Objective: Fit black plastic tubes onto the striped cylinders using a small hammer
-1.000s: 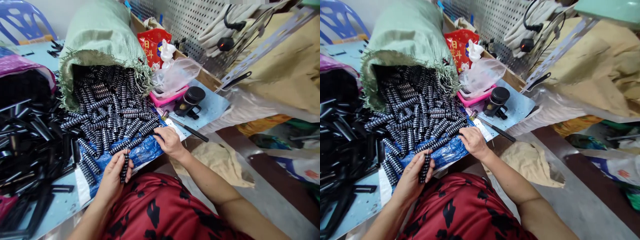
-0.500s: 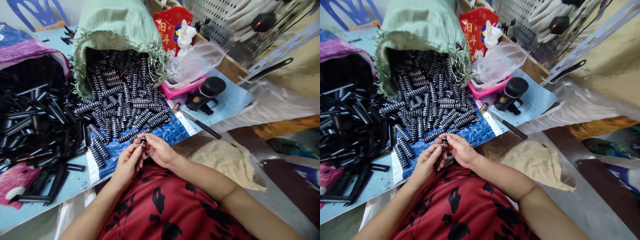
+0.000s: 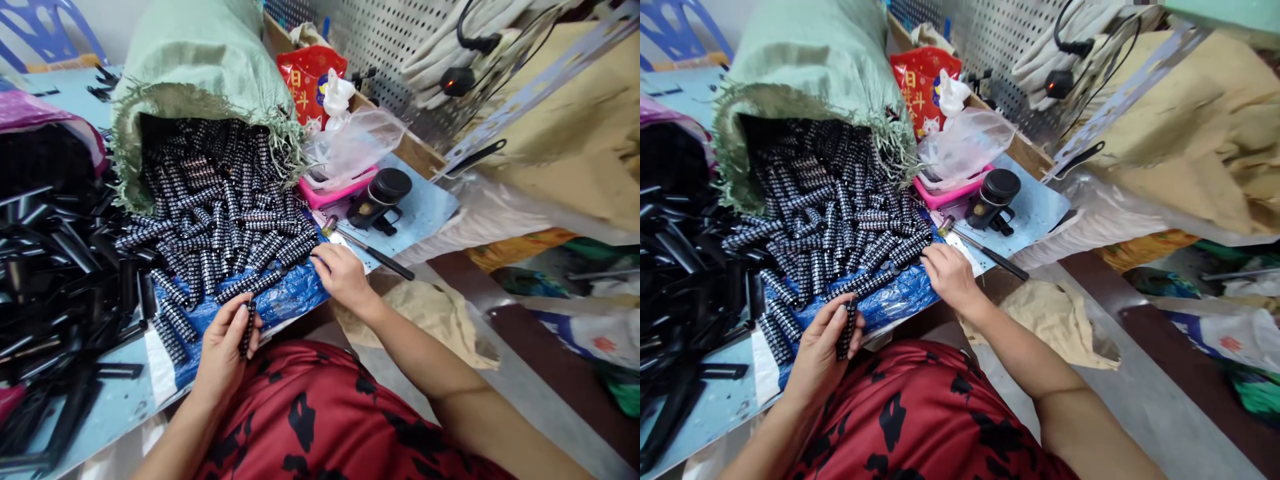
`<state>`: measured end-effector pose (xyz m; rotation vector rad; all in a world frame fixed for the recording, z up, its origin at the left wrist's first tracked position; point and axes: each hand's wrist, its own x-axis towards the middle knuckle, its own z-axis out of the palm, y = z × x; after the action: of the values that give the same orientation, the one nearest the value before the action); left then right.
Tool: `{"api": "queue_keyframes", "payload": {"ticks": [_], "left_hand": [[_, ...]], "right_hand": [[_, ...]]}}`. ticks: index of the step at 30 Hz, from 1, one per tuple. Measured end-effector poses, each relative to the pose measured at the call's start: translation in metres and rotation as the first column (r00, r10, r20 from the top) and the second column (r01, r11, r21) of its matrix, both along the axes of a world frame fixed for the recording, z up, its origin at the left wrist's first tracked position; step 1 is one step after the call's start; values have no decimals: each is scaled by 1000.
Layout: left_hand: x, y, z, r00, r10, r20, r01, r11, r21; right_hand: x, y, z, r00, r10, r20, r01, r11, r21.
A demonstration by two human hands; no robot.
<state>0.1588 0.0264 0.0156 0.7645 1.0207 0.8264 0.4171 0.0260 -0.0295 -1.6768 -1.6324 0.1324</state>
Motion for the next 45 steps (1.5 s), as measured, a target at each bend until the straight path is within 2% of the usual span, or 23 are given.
{"api": "queue_keyframes", "payload": {"ticks": [2,6,9,11,13,15,19,21,23,26,31,34,36,38,40,43,45], "left_hand": [[3,1,1,1000,-10,13,10,999,-40],[6,2,-2,999,-53,14,53,997,-52],[4,3,-4,1000,-7,0,7,999,-44],[4,2,-3,1000,-4,7,4,999,-40],[5,1,-1,999,-43,21,43,999,-26],[7,-1,3,996,-82,37,82,997,-10],[2,-5,7,996,-81,47,81,997,1],[-5,-7,6,998,-61,35,61,998,-5],[-11,-9,4,999,-43,25,43,999,-14],[-16,-11,0,999,-43,30,43,999,-17],[-16,-11,-4,998,-50,38,51,998,-23],[-15,-11,-5,998,-39,41,40,999,-29],[-14,-12,-6,998,-31,48,33,999,-38],[-13,-13,-6,998,-22,62,25,999,-41],[-12,-13,-6,996,-3,89,7,999,-44],[-11,-13,-3,990,46,132,-36,997,-72],[-10,-13,-2,987,84,133,-74,994,-77]], "right_hand": [[22,9,-7,976,-23,217,28,999,-24],[35,13,-14,967,-23,253,22,1000,10],[24,6,-9,995,13,99,-22,996,91],[6,2,-1,981,96,-170,-79,992,102],[-19,1,8,864,190,-466,-183,981,61],[-47,1,16,739,242,-628,-286,958,33],[-89,6,24,583,215,-783,-356,935,-8],[-98,7,22,476,156,-865,-396,917,-52],[-101,7,19,439,126,-890,-423,903,-81],[-103,4,18,521,167,-837,-405,911,-70],[-105,-3,26,692,275,-668,-345,938,29],[-103,-6,28,785,340,-518,-333,937,110],[-101,-8,25,835,404,-373,-357,914,193],[-98,-9,20,849,478,-227,-413,867,280],[-97,-10,16,828,538,-158,-475,823,312],[-96,-13,14,789,596,-153,-548,793,264],[-97,-14,16,787,613,-72,-588,780,216]]}}
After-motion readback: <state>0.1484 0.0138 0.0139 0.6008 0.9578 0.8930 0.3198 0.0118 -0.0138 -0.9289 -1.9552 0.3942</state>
